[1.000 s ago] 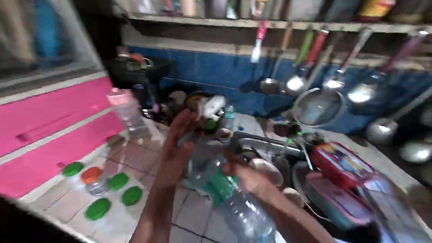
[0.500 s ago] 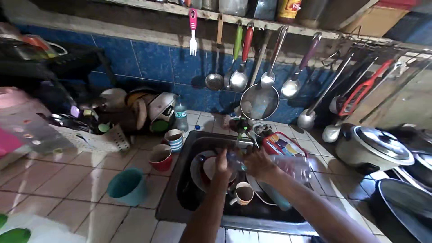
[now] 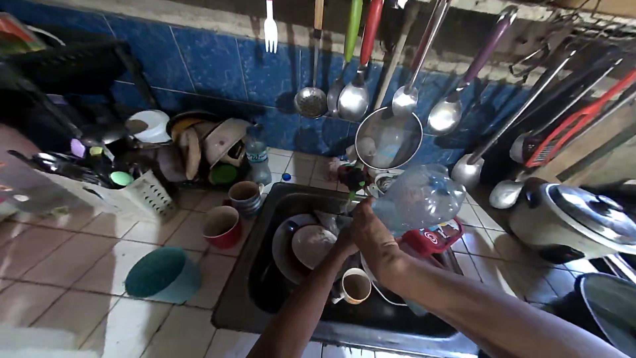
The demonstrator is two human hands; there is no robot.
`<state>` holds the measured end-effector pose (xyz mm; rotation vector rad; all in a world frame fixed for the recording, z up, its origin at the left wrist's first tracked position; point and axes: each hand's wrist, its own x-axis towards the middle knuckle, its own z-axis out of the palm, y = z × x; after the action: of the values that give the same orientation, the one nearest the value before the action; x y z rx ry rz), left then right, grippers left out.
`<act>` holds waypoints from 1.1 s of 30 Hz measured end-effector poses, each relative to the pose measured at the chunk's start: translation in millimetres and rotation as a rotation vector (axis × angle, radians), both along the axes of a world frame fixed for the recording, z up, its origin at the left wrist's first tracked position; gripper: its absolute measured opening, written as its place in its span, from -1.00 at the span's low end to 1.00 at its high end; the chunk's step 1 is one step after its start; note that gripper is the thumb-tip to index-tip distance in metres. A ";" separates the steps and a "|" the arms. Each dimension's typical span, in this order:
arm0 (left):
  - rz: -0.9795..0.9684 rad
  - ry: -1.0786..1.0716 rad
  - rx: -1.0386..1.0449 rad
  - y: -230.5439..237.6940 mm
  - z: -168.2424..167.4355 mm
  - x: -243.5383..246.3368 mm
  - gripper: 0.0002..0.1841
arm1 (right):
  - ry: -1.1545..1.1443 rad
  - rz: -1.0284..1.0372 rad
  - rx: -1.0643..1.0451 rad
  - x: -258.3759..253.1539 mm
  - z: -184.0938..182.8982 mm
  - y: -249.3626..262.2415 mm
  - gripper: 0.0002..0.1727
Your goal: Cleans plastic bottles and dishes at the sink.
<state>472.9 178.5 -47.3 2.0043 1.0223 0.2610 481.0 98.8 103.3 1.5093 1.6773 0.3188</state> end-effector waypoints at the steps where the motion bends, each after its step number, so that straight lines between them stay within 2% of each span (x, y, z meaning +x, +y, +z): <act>1: -0.055 0.103 -0.022 -10.3 17.6 -6.1 -0.53 | 0.055 -0.040 0.024 5.0 2.7 0.8 -0.50; 3: -0.168 0.256 -0.005 -14.5 21.4 -12.0 -0.49 | 0.255 -0.139 0.093 21.4 14.8 0.2 -0.39; 5: -0.266 0.333 0.014 -16.8 13.0 -17.9 -0.47 | 0.473 -0.240 0.198 50.2 14.8 1.1 -0.13; 7: -0.372 0.430 0.049 -27.0 11.4 -25.6 -0.53 | 0.652 -0.364 0.198 77.8 2.5 2.3 0.10; 9: -0.421 0.522 0.118 -41.0 7.9 -33.2 -0.57 | 0.817 -0.474 0.160 94.6 -23.0 3.4 0.16; 12: -0.410 0.503 0.215 -53.3 -4.7 -42.9 -0.64 | 1.068 -0.659 0.228 97.2 -63.0 1.5 0.20; 15: -0.405 0.515 0.203 -56.8 -0.6 -53.0 -0.63 | 1.226 -0.735 0.300 85.3 -84.4 1.2 0.16; 21: -0.290 0.687 0.084 -51.1 16.6 -75.9 -0.66 | 1.431 -0.801 0.485 64.0 -114.6 22.1 0.13; 25: -0.221 0.705 0.068 -44.6 11.3 -88.9 -0.59 | 1.457 -0.835 0.527 58.4 -127.9 45.3 0.16; 29: -0.235 0.727 0.035 -49.0 18.7 -93.8 -0.57 | 1.475 -0.833 0.558 57.9 -129.8 66.4 0.13; 33: -0.172 0.685 0.042 -53.7 11.7 -98.4 -0.58 | 1.338 -0.787 0.507 58.5 -121.8 85.9 -0.12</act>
<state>374.5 124.8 -35.6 2.2556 1.2400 -0.5381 539.5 184.7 -18.5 2.9665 1.6976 -0.9725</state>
